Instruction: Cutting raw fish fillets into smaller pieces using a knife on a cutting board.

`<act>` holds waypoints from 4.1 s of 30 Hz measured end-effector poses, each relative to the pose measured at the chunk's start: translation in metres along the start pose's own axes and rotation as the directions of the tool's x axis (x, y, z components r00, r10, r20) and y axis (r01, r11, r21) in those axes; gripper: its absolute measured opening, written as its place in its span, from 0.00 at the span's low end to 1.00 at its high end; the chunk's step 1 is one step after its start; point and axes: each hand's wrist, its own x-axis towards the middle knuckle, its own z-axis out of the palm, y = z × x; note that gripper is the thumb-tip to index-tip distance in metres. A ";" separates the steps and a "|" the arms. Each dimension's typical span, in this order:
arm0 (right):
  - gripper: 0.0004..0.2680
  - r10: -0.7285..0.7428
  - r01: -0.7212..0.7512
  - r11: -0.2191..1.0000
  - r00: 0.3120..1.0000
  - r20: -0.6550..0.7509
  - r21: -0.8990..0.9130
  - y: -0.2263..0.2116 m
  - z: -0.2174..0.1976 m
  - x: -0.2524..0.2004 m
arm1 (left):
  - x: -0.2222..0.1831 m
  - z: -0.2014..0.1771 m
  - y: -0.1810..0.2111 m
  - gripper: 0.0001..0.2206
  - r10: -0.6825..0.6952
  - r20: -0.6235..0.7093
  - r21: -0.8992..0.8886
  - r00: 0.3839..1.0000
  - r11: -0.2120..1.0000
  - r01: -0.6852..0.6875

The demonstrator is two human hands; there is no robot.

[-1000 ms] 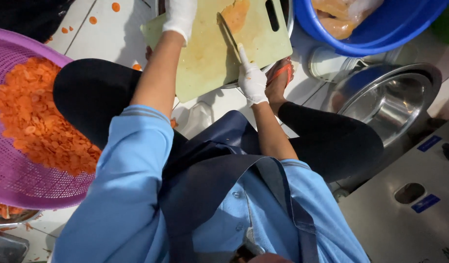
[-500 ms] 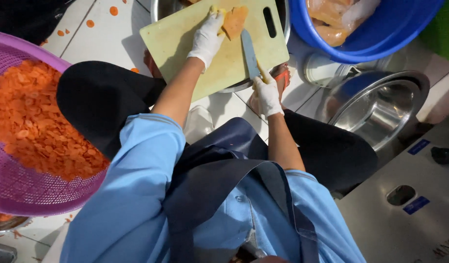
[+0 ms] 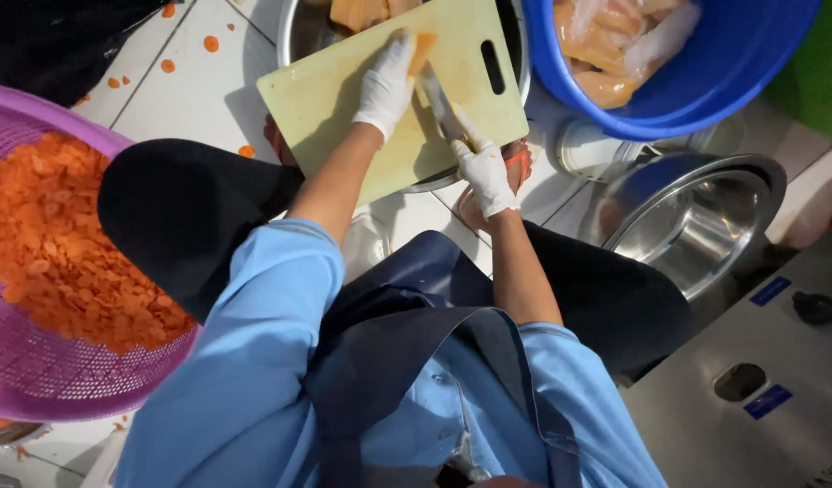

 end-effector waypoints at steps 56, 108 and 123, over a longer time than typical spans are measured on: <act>0.19 -0.782 0.283 0.275 0.621 -0.043 -0.919 0.039 -0.202 0.218 | 0.002 -0.071 0.110 0.50 -0.276 0.477 0.314 0.835 0.940 0.131; 0.22 -0.653 0.261 0.477 0.745 -0.140 -0.839 0.055 -0.203 0.266 | 0.008 -0.079 0.122 0.48 -0.305 0.499 0.302 0.811 0.939 0.168; 0.18 -0.719 0.316 0.378 0.692 -0.061 -0.870 0.054 -0.212 0.247 | 0.008 -0.077 0.121 0.47 -0.280 0.495 0.299 0.823 0.944 0.141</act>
